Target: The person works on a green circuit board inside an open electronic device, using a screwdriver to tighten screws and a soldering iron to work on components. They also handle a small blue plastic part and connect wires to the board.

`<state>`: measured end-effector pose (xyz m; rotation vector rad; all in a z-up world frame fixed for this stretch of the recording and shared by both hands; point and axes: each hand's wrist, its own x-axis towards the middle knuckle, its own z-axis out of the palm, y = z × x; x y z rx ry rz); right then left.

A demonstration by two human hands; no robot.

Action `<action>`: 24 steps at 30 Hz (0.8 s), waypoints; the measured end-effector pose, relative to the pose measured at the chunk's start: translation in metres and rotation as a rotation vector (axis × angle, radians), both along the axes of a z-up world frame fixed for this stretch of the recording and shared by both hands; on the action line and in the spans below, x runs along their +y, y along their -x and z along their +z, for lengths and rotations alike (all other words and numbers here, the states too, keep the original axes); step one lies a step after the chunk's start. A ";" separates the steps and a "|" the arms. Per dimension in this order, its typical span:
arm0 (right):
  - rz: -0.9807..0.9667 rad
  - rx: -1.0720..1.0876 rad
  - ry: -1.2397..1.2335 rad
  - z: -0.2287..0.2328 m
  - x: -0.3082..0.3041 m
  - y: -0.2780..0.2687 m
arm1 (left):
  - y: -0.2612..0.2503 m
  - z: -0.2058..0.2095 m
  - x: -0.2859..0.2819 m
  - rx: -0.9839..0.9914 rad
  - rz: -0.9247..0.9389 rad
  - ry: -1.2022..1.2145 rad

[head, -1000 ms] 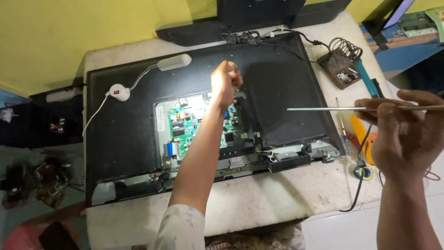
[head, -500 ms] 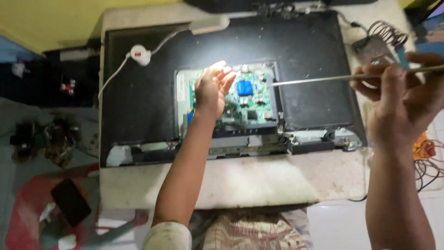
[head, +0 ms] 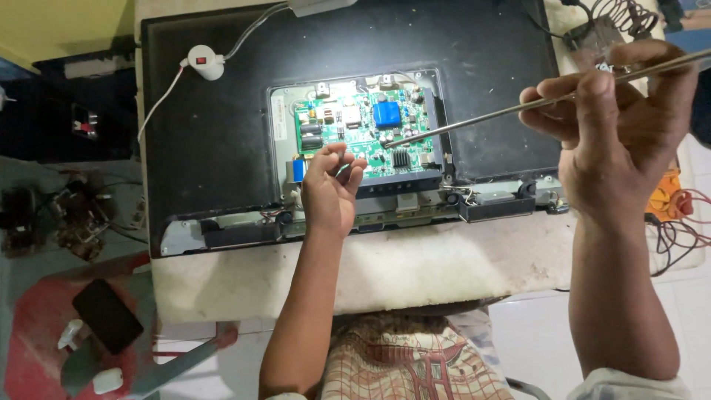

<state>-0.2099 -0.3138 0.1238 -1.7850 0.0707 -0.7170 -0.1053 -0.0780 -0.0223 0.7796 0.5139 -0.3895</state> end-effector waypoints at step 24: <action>0.061 0.048 -0.003 -0.024 -0.020 0.000 | 0.031 0.000 -0.002 -0.201 -0.163 -0.066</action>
